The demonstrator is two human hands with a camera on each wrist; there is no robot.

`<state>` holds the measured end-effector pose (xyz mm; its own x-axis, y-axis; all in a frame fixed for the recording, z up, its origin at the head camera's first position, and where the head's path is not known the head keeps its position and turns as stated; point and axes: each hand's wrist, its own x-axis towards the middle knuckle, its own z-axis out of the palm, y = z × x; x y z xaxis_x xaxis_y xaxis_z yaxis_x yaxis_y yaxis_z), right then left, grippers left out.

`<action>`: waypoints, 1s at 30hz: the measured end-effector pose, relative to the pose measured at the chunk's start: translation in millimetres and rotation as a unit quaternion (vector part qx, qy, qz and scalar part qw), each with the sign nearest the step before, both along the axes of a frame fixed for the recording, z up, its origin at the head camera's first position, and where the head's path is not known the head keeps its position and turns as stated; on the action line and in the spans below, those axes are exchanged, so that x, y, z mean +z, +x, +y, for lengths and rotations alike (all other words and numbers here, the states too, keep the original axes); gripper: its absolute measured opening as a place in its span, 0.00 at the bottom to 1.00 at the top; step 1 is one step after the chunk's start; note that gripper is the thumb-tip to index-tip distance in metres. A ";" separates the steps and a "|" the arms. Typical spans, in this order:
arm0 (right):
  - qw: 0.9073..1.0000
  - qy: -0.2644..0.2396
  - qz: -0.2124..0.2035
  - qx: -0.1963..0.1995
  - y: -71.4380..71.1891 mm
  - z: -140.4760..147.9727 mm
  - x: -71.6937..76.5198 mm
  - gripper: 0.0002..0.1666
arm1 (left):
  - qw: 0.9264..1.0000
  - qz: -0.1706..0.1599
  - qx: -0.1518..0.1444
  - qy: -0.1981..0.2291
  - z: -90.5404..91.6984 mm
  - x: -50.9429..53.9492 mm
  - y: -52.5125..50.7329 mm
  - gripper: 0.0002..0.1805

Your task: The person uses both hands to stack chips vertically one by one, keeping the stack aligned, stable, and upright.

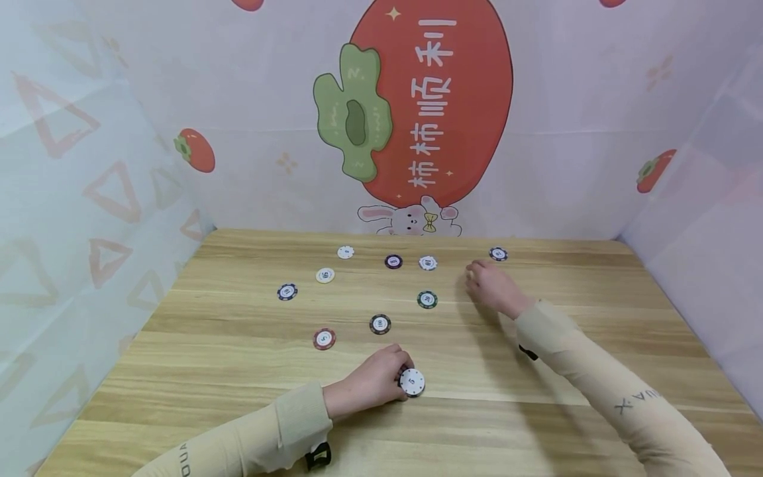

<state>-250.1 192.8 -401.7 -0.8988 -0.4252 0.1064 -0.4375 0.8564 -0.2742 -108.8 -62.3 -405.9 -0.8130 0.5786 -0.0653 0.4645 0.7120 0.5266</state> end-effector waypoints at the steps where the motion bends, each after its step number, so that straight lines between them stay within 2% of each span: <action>1: 1.000 0.000 -0.001 -0.007 -2.8 1.8 0.3 0.22 | 1.000 0.000 0.001 0.000 0.0 -0.1 0.1 0.18; 6: 1.000 -0.007 0.016 -0.020 -14.6 10.0 1.3 0.22 | 1.000 0.003 -0.002 0.003 -0.5 -1.6 0.1 0.18; 10: 0.999 -0.020 -0.012 -0.044 -23.6 17.5 2.0 0.23 | 1.000 0.020 -0.013 0.010 -2.0 -4.4 -0.7 0.17; 14: 0.996 -0.028 -0.052 -0.070 -33.1 25.6 1.5 0.24 | 1.000 0.020 -0.012 0.006 -1.7 -5.3 -1.3 0.17; 17: 0.995 -0.020 -0.056 -0.081 -39.8 30.8 1.4 0.24 | 1.000 0.004 -0.002 -0.004 -0.4 -3.4 -1.4 0.17; 24: 0.992 -0.006 -0.078 -0.101 -53.1 33.7 3.7 0.27 | 1.000 0.002 0.000 -0.009 -0.1 -2.3 -1.2 0.18; 30: 0.990 0.005 -0.091 -0.108 -63.1 36.0 -4.6 0.26 | 1.000 -0.001 0.003 -0.015 0.6 -3.6 -1.9 0.18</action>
<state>-313.2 228.8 -406.4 -0.9727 -0.2220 -0.0681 -0.1890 0.9274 -0.3228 -110.7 -61.7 -409.4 -0.8158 0.5722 -0.0844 0.4597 0.7300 0.5058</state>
